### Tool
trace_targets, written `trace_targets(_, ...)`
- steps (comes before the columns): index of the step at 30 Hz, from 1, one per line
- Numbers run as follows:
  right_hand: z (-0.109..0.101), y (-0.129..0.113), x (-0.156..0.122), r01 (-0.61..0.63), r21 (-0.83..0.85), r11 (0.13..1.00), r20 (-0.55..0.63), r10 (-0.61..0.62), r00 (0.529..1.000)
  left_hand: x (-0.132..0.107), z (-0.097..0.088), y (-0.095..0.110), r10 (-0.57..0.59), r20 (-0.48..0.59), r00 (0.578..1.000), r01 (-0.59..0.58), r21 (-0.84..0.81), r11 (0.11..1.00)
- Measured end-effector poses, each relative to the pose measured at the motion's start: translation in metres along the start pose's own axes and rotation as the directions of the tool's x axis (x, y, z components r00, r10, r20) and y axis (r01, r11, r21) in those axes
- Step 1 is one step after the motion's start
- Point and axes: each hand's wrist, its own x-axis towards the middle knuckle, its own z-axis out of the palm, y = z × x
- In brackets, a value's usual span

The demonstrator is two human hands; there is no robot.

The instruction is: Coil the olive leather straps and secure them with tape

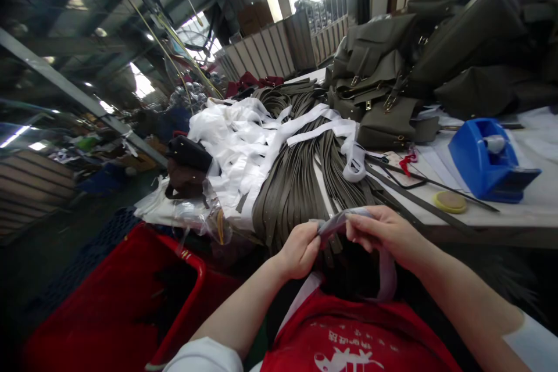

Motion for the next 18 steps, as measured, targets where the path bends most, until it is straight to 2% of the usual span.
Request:
trace_targets(2, -0.013, 0.000, 0.010, 0.003, -0.184, 0.983, -0.103, -0.022, 0.994, -0.004, 0.005, 0.007, -0.041, 0.018, 0.999, 0.041, -0.035, 0.999)
trace_targets(4, -0.016, 0.003, 0.016, 0.083, -0.439, 0.895, -0.217, -0.196, 0.956, -0.006, 0.012, 0.010, -0.164, 0.011, 0.986, 0.163, -0.194, 0.967)
trace_targets(5, -0.014, 0.007, 0.018, 0.150, -0.542, 0.827, -0.216, -0.310, 0.926, -0.006, 0.015, 0.010, -0.242, 0.017, 0.970, 0.234, -0.326, 0.916)
trace_targets(7, -0.001, 0.015, 0.018, 0.296, -0.640, 0.709, -0.104, -0.461, 0.881, -0.004, 0.020, 0.013, -0.360, 0.073, 0.930, 0.328, -0.607, 0.724)
trace_targets(8, 0.008, 0.020, 0.018, 0.337, -0.644, 0.686, -0.045, -0.474, 0.880, -0.002, 0.021, 0.016, -0.383, 0.108, 0.917, 0.339, -0.718, 0.608)
trace_targets(10, 0.031, 0.029, 0.016, 0.320, -0.610, 0.725, 0.015, -0.393, 0.919, 0.005, 0.018, 0.024, -0.394, 0.123, 0.911, 0.299, -0.854, 0.426)
trace_targets(11, 0.043, 0.033, 0.014, 0.278, -0.569, 0.774, 0.025, -0.322, 0.946, 0.009, 0.014, 0.028, -0.406, 0.085, 0.910, 0.252, -0.890, 0.379)
trace_targets(12, 0.055, 0.035, 0.011, 0.232, -0.507, 0.830, 0.050, -0.240, 0.969, 0.013, 0.009, 0.031, -0.430, 0.006, 0.903, 0.182, -0.911, 0.369)
trace_targets(13, 0.065, 0.036, 0.007, 0.194, -0.428, 0.883, 0.111, -0.162, 0.981, 0.017, 0.003, 0.032, -0.456, -0.110, 0.883, 0.093, -0.912, 0.400)
trace_targets(14, 0.075, 0.034, 0.001, 0.166, -0.344, 0.924, 0.205, -0.099, 0.974, 0.020, -0.003, 0.030, -0.470, -0.263, 0.843, -0.008, -0.879, 0.477)
trace_targets(15, 0.082, 0.030, -0.005, 0.150, -0.261, 0.954, 0.320, -0.061, 0.945, 0.021, -0.009, 0.026, -0.455, -0.430, 0.780, -0.097, -0.801, 0.591)
trace_targets(17, 0.088, 0.017, -0.017, 0.135, -0.095, 0.986, 0.507, -0.068, 0.859, 0.021, -0.019, 0.010, -0.315, -0.696, 0.645, -0.165, -0.530, 0.832)
trace_targets(18, 0.085, 0.010, -0.022, 0.118, -0.012, 0.993, 0.555, -0.092, 0.827, 0.018, -0.021, 0.001, -0.213, -0.754, 0.622, -0.143, -0.377, 0.915)
